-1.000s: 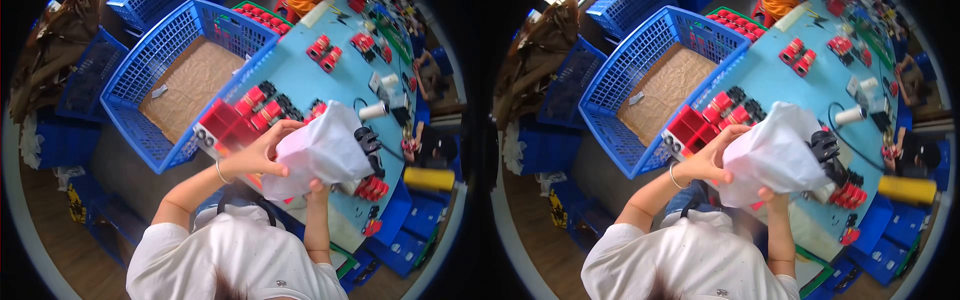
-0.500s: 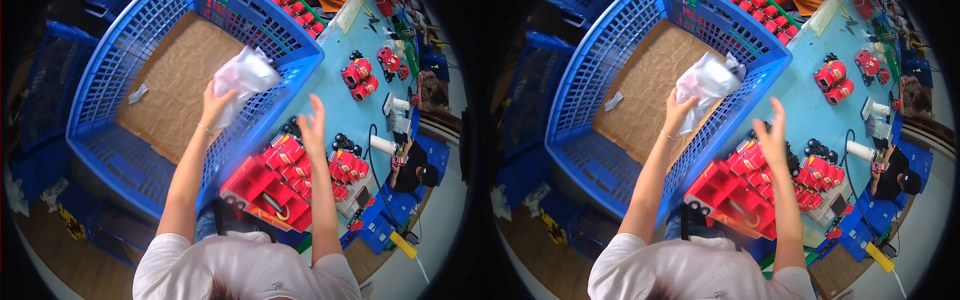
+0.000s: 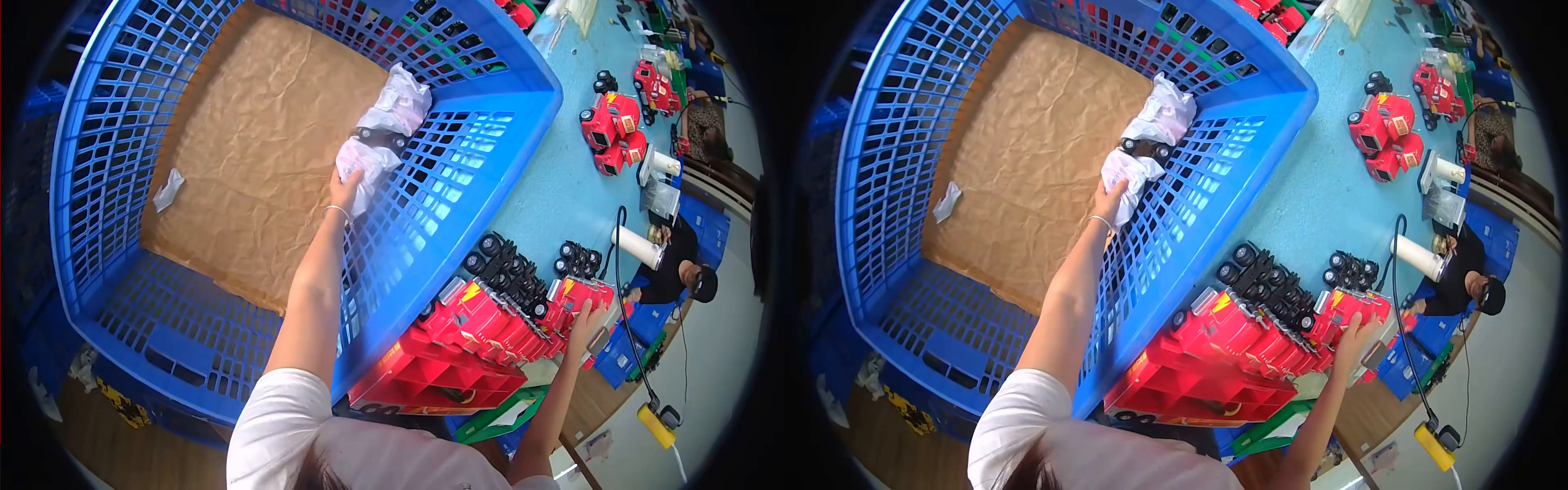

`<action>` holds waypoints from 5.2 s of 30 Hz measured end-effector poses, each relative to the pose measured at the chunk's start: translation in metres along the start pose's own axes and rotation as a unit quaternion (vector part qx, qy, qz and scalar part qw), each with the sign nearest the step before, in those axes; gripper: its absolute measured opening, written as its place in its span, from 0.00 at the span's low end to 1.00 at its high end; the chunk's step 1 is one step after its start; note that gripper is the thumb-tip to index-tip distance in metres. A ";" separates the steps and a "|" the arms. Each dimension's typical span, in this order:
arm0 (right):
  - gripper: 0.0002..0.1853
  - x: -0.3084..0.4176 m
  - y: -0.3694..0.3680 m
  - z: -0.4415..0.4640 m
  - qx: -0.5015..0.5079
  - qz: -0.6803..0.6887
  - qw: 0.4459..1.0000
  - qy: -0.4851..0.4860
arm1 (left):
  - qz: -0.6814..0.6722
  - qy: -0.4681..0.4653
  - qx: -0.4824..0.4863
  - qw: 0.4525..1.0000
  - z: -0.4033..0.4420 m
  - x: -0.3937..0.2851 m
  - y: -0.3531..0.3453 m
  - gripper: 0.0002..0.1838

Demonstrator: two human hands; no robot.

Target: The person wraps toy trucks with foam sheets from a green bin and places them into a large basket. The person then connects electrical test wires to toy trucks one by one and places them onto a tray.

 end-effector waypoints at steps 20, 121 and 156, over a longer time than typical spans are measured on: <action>0.29 0.140 0.140 -0.129 -0.127 0.085 0.945 0.288 | 0.326 -0.526 0.392 0.680 -0.422 -0.322 -0.245 0.43; 0.22 -0.555 0.056 -0.444 -0.093 0.240 0.958 0.123 | 0.365 0.063 0.783 0.500 -0.978 0.226 -0.412 0.27; 0.43 -0.304 0.217 -0.329 0.254 0.652 0.696 0.163 | 0.259 0.065 0.698 0.665 -0.802 -0.084 -0.353 0.39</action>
Point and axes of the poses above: each hand's wrist, its own z-axis towards the middle knuckle, its own y-axis out of the back of the hand, x = y × z, the point moved 2 cm from there along z, towards the middle knuckle, and after that the axes turned 6 degrees about x, right-handed, at the moved point
